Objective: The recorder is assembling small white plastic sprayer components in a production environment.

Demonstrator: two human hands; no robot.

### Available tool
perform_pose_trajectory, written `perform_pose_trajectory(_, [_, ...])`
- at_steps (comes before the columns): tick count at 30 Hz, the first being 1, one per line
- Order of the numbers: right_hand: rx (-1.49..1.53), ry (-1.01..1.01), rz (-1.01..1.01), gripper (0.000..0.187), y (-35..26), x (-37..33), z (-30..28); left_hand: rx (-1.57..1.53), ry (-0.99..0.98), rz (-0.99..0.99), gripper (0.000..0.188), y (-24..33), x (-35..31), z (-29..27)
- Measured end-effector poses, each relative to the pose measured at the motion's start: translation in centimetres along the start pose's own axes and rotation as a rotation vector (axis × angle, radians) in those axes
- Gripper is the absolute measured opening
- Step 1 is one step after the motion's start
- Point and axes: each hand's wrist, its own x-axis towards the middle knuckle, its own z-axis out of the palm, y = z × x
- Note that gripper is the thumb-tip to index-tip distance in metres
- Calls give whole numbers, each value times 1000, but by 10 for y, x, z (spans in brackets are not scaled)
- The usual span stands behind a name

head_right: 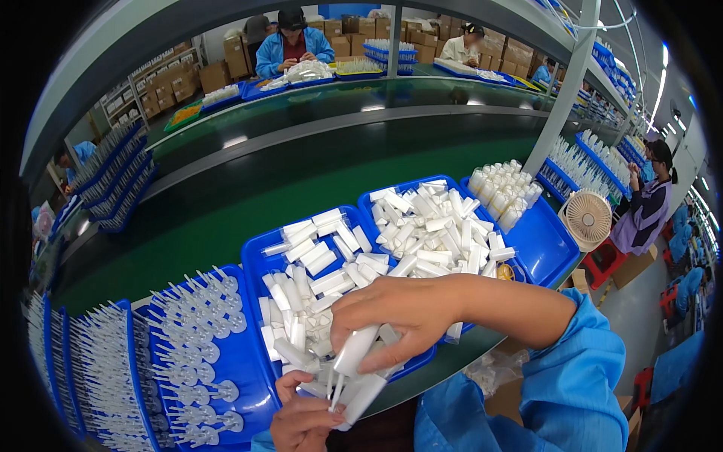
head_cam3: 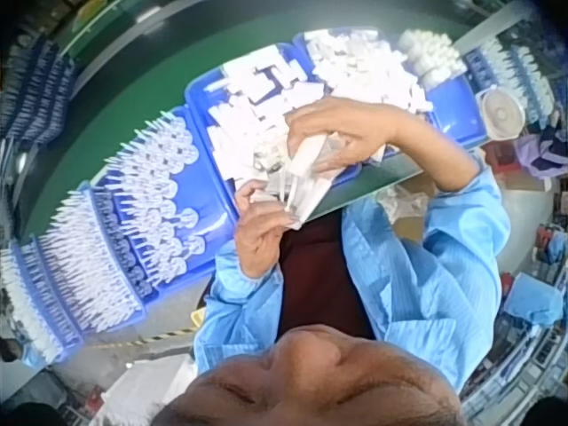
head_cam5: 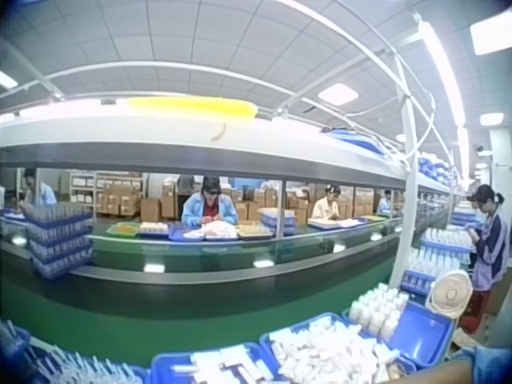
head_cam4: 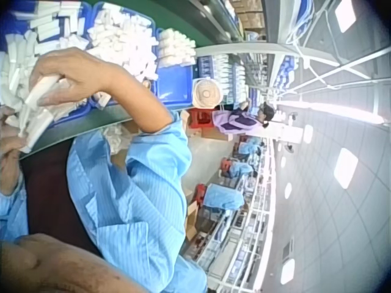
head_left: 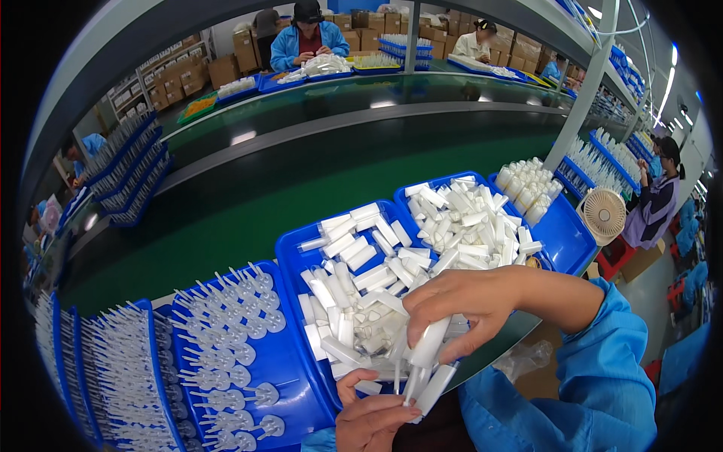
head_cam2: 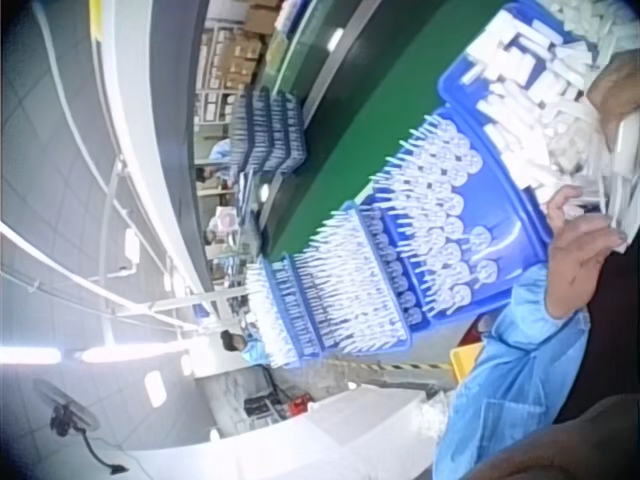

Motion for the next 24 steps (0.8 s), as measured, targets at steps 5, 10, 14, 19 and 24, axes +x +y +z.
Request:
perform_pose_trajectory(5, [-160,-24,-116,17,-5,-2,8,66,-121,48,5,-4,-4,-4])
perform_pose_trajectory(10, [-56,-86,-163,19,-14,3,22,89,-84,129,6,-2,-9,-4])
perform_pose_trajectory(14, [-12,-90,-116,20,-13,11,45,133,95,-23,17,8,-7,4])
perform_pose_trajectory(19, [-80,-78,-72,28,11,30,34,148,140,-107,19,-1,-13,-7])
perform_pose_trajectory(24, [-620,-75,-61,37,75,64,3,-57,271,-198,17,0,-14,-3])
